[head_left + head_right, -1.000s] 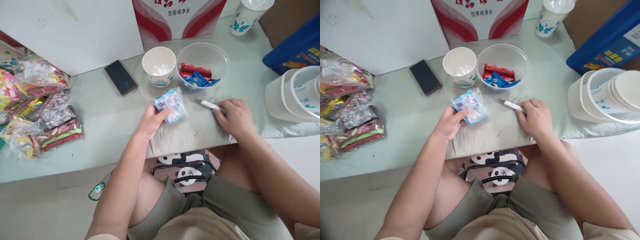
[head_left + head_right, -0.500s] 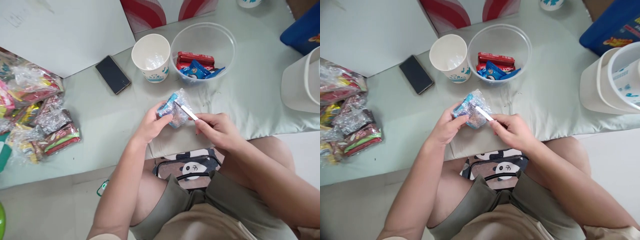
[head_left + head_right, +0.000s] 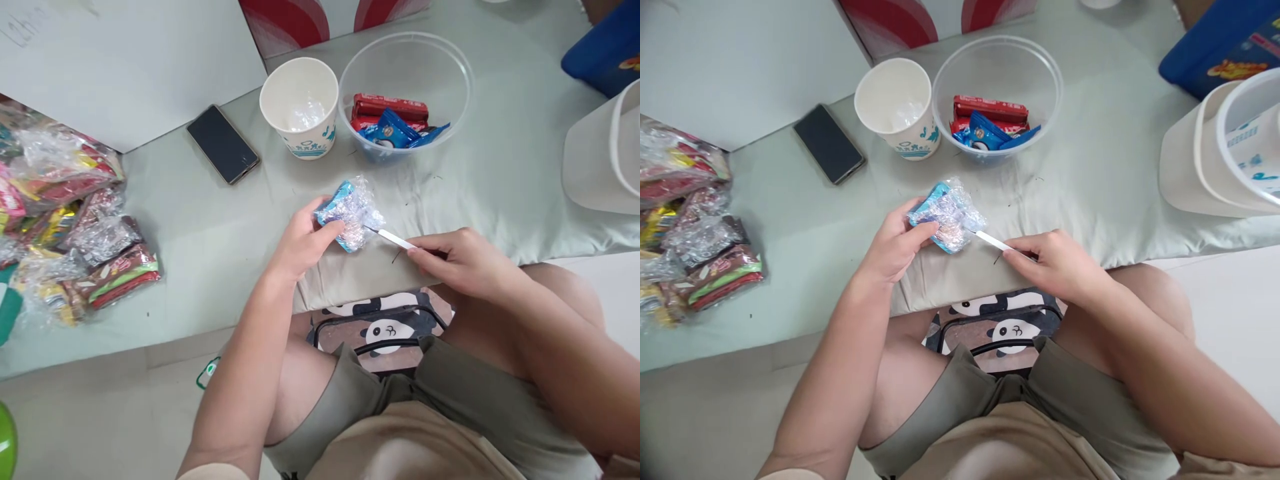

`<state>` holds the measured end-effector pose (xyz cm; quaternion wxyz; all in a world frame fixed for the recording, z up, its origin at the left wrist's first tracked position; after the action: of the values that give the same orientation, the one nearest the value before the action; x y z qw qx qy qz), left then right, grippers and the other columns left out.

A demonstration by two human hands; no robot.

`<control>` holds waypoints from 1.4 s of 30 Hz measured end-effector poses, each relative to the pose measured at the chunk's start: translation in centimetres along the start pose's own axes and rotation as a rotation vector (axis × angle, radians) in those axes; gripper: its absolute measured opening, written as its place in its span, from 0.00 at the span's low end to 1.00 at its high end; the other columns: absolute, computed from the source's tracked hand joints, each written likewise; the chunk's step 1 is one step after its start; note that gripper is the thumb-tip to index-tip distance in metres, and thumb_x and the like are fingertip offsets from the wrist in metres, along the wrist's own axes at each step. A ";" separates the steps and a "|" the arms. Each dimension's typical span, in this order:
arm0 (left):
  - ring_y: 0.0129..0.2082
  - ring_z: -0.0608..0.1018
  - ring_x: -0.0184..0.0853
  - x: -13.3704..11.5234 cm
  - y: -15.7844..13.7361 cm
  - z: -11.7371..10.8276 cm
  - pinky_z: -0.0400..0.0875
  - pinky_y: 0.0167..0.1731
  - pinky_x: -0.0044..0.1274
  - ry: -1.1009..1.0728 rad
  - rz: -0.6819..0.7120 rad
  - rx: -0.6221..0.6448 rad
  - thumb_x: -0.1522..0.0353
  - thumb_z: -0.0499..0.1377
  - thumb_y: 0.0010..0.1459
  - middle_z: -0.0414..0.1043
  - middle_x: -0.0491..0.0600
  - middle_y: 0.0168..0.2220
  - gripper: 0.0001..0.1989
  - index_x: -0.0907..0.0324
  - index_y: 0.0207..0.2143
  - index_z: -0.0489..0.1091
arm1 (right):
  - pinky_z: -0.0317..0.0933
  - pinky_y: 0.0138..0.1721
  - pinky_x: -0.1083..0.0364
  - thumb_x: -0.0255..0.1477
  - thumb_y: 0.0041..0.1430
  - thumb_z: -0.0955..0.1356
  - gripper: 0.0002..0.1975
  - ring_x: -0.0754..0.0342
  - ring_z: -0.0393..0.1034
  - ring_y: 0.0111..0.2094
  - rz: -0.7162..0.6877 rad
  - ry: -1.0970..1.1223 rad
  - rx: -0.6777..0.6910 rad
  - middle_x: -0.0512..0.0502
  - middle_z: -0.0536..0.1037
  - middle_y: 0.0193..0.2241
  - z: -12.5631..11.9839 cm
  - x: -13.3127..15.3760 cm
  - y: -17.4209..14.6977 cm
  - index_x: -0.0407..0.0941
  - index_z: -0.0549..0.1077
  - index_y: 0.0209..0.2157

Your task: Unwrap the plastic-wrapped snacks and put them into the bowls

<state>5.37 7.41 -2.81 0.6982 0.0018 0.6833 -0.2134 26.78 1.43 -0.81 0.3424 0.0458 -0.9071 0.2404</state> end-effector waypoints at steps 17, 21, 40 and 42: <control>0.57 0.71 0.45 -2.8 -1.0 -0.8 0.67 0.61 0.38 0.858 0.365 -0.201 0.65 0.72 0.52 0.68 0.53 0.55 0.20 0.52 0.48 0.77 | 0.63 0.53 0.38 0.34 0.63 0.68 0.17 0.36 0.70 0.48 -0.087 -0.432 -0.798 0.31 0.78 0.46 -5.9 -2.1 0.6 0.44 0.80 0.51; 0.52 0.71 0.44 -3.3 -1.4 -0.7 0.65 0.59 0.40 0.921 0.392 -0.267 0.66 0.70 0.54 0.69 0.51 0.47 0.11 0.52 0.41 0.79 | 0.64 0.51 0.38 0.34 0.64 0.66 0.14 0.37 0.72 0.47 -0.246 -0.376 -0.710 0.34 0.78 0.44 -3.6 -0.1 1.0 0.45 0.79 0.47; 0.38 0.74 0.37 -4.2 -1.5 0.2 0.69 0.43 0.30 0.779 0.444 -0.102 0.64 0.64 0.60 0.72 0.49 0.39 0.07 0.55 0.34 0.69 | 0.66 0.48 0.43 0.37 0.63 0.68 0.10 0.42 0.73 0.43 -0.493 -0.215 -0.476 0.39 0.78 0.41 1.0 6.0 5.5 0.47 0.77 0.41; 0.42 0.74 0.39 -4.0 -1.7 0.8 0.69 0.46 0.31 0.866 0.452 -0.041 0.66 0.69 0.54 0.73 0.49 0.41 0.11 0.56 0.37 0.72 | 0.65 0.48 0.43 0.36 0.65 0.66 0.09 0.43 0.72 0.43 -0.503 -0.190 -0.487 0.40 0.78 0.39 1.1 6.2 5.4 0.48 0.76 0.36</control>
<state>5.71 6.86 1.56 0.3786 0.2251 0.8975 -0.0226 20.09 6.22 0.25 0.3059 0.2067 -0.9260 -0.0796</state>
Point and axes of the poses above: each hand's wrist, its own y-axis towards the middle knuckle, its own z-axis out of the palm, x = y × z, the point moved 8 cm from there along y, towards the middle knuckle
